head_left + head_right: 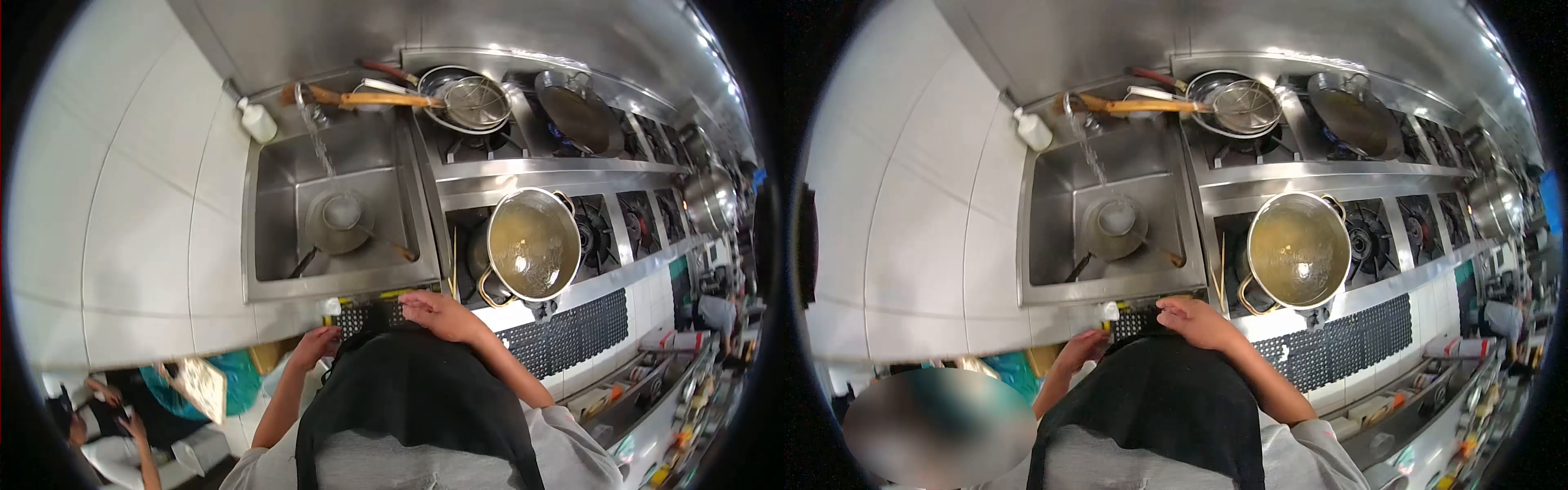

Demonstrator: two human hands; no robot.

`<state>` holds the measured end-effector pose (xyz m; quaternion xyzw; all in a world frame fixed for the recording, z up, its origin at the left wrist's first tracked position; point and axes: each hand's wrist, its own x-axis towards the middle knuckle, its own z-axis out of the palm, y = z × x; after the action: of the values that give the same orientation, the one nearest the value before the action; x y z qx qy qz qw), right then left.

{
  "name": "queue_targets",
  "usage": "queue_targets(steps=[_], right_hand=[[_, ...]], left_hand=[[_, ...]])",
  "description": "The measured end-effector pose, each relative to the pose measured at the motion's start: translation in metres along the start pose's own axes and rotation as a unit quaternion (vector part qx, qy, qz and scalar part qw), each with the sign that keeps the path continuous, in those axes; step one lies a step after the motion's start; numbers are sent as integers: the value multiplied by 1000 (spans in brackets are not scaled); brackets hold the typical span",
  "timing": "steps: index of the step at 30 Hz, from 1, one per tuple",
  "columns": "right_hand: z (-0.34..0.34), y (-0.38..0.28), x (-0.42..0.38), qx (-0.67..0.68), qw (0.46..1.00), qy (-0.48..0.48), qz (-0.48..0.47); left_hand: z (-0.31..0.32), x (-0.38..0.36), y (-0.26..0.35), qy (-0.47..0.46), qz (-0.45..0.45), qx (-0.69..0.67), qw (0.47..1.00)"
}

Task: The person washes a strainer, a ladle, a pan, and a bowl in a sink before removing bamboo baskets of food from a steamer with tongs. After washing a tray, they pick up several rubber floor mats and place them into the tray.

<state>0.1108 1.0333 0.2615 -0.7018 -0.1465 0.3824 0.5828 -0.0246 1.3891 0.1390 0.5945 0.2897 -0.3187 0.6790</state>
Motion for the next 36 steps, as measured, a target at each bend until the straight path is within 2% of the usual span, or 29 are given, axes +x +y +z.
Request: queue_targets(steps=[1,3,5,6,7,9,11,14,17,21,24,25,28,31,33,36], right_hand=[[2,-8,12,26,999,26,-12],[4,-24,39,68,995,66,-35],[-5,-61,69,70,993,88,-18],[-15,-82,88,68,994,89,-7],[-28,-81,116,143,984,99,-39],[-43,-119,163,206,958,197,-9],[-69,-125,215,218,942,252,-36],[-102,-136,269,166,949,269,5],[-133,-147,312,59,961,258,74],[-185,-160,372,-76,962,201,169],[-204,-177,403,-108,964,212,116],[-207,-177,418,-150,950,255,102],[-235,-157,461,-247,910,326,67],[-247,-139,495,-362,884,287,73],[-242,-140,513,-461,852,243,44],[-260,-102,552,-591,779,207,33]], left_hand=[[-7,16,20,6,61,32,998],[-15,32,68,6,68,53,996],[-28,55,106,8,83,74,994],[-38,73,116,-3,120,80,990],[-46,87,121,-12,150,86,985],[-51,114,139,21,154,87,984],[-50,123,163,-9,130,47,990],[-59,150,179,-43,82,-5,996],[-72,201,176,-53,27,-53,997],[-79,277,157,-53,-29,-78,995],[-86,332,123,-51,-73,-155,984],[-90,360,102,-32,-95,-188,977],[-96,405,92,118,-173,-218,953],[-115,455,70,207,-191,-250,926],[-121,470,73,185,-174,-255,933],[-121,475,105,190,-171,-212,943]])
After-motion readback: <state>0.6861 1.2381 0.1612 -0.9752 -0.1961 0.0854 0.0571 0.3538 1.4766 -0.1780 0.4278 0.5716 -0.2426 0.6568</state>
